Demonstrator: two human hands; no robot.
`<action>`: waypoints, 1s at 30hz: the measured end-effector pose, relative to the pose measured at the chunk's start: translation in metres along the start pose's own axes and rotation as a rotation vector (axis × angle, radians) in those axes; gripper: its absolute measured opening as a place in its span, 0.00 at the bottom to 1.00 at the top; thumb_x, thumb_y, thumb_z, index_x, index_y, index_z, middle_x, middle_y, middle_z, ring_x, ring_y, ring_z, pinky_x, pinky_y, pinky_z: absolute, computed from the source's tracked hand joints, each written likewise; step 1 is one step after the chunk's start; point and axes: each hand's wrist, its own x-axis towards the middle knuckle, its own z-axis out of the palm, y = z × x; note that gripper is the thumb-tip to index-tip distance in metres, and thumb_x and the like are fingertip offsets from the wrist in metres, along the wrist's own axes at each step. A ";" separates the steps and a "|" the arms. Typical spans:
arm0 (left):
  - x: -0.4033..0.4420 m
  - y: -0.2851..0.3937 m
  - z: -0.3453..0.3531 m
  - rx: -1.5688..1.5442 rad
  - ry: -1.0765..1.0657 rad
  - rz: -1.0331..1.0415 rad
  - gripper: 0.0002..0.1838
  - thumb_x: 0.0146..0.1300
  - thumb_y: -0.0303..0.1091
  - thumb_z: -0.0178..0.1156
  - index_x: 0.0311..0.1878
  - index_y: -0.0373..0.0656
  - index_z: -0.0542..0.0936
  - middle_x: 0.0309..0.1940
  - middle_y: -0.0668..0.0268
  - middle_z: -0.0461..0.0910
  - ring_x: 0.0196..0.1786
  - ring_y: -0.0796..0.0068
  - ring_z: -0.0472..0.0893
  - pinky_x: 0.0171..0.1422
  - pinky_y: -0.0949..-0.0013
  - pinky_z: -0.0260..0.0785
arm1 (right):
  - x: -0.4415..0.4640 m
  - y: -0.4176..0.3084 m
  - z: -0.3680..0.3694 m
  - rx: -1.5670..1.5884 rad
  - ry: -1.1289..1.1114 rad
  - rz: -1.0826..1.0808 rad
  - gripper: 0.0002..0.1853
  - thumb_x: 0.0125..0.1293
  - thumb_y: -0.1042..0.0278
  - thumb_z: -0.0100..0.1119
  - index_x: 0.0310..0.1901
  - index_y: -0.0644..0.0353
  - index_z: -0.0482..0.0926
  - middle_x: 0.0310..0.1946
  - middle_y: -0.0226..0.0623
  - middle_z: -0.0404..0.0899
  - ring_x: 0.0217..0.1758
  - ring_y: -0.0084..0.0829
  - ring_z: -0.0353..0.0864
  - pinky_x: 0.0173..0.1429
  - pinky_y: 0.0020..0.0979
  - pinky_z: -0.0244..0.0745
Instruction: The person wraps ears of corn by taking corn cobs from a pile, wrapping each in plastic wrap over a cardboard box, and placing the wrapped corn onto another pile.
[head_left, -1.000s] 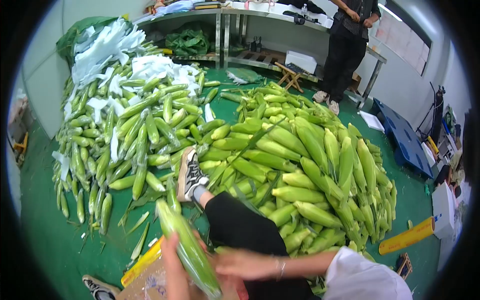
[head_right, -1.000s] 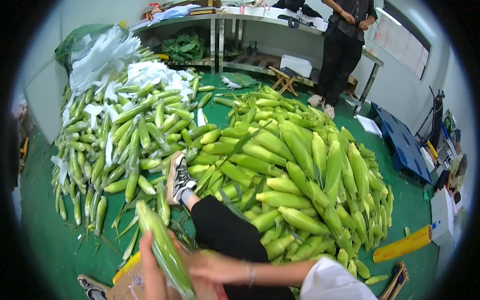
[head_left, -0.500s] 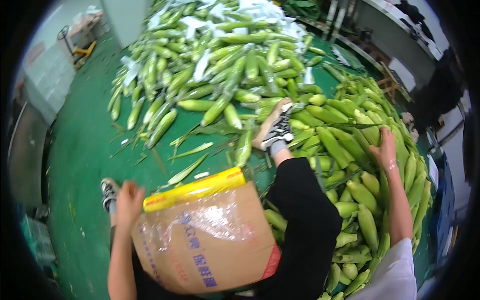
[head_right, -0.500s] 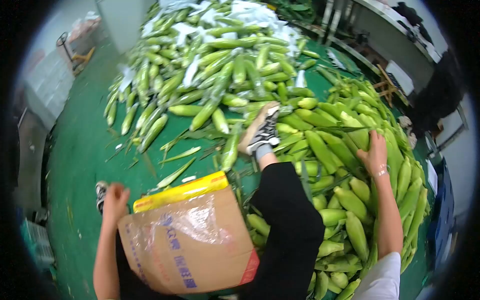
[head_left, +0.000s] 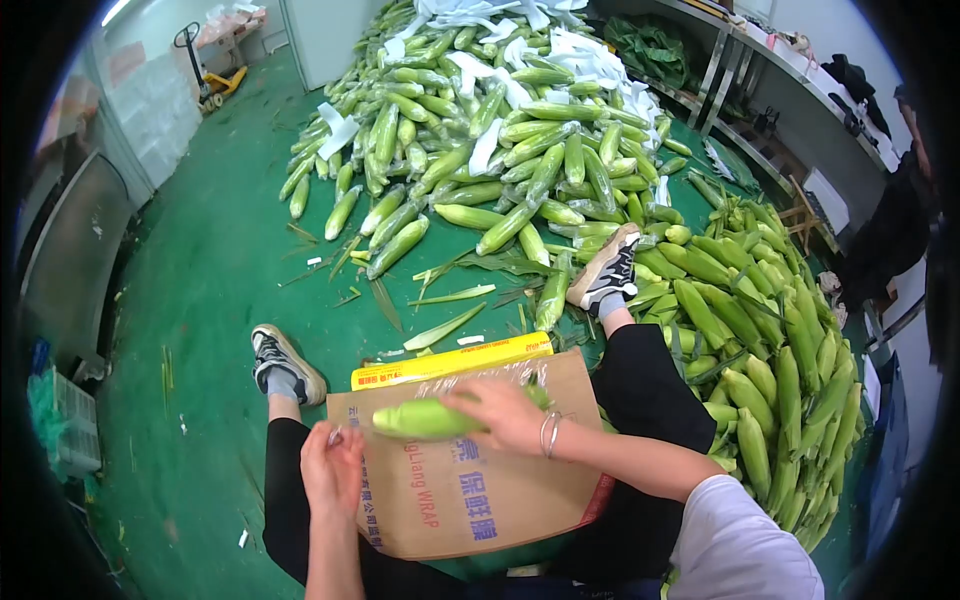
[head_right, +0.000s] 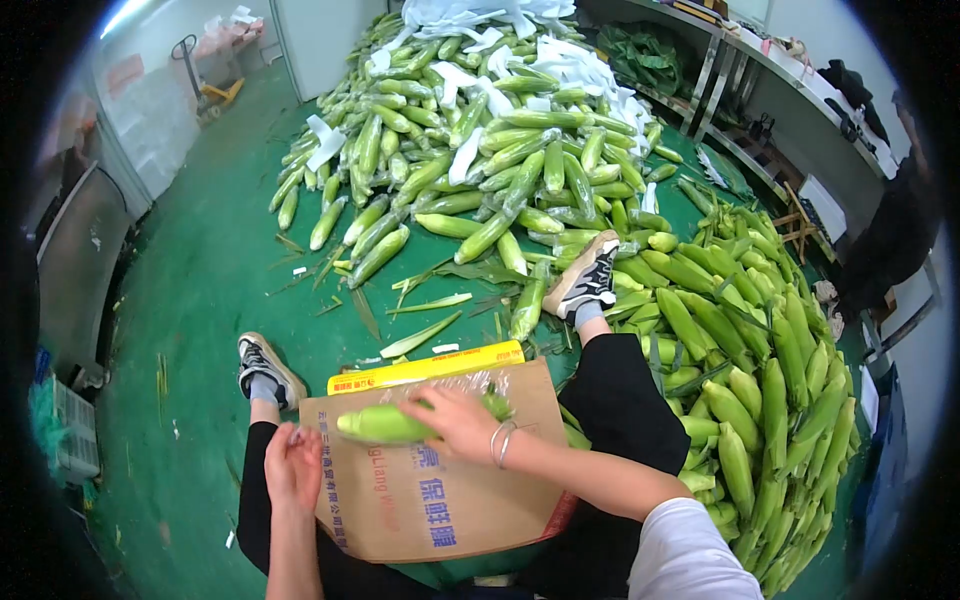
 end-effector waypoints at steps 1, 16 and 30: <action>0.004 -0.018 0.012 0.278 -0.046 0.137 0.08 0.68 0.28 0.53 0.31 0.39 0.73 0.29 0.60 0.77 0.32 0.68 0.77 0.42 0.66 0.72 | -0.004 -0.003 0.001 0.035 -0.042 -0.066 0.35 0.52 0.65 0.67 0.64 0.53 0.67 0.55 0.41 0.69 0.56 0.44 0.72 0.59 0.40 0.68; 0.030 -0.041 0.022 1.936 -0.932 0.722 0.34 0.42 0.40 0.74 0.54 0.39 0.74 0.43 0.52 0.73 0.48 0.49 0.74 0.53 0.55 0.67 | -0.114 0.048 -0.050 -0.370 0.788 0.469 0.04 0.58 0.76 0.61 0.36 0.64 0.80 0.27 0.36 0.78 0.29 0.37 0.79 0.34 0.34 0.76; -0.016 -0.049 0.022 1.890 -0.670 0.833 0.39 0.36 0.43 0.78 0.53 0.36 0.73 0.53 0.48 0.68 0.56 0.47 0.68 0.58 0.48 0.61 | 0.004 0.000 -0.017 -0.400 0.305 0.468 0.14 0.53 0.72 0.54 0.43 0.65 0.73 0.41 0.49 0.72 0.42 0.49 0.73 0.49 0.43 0.70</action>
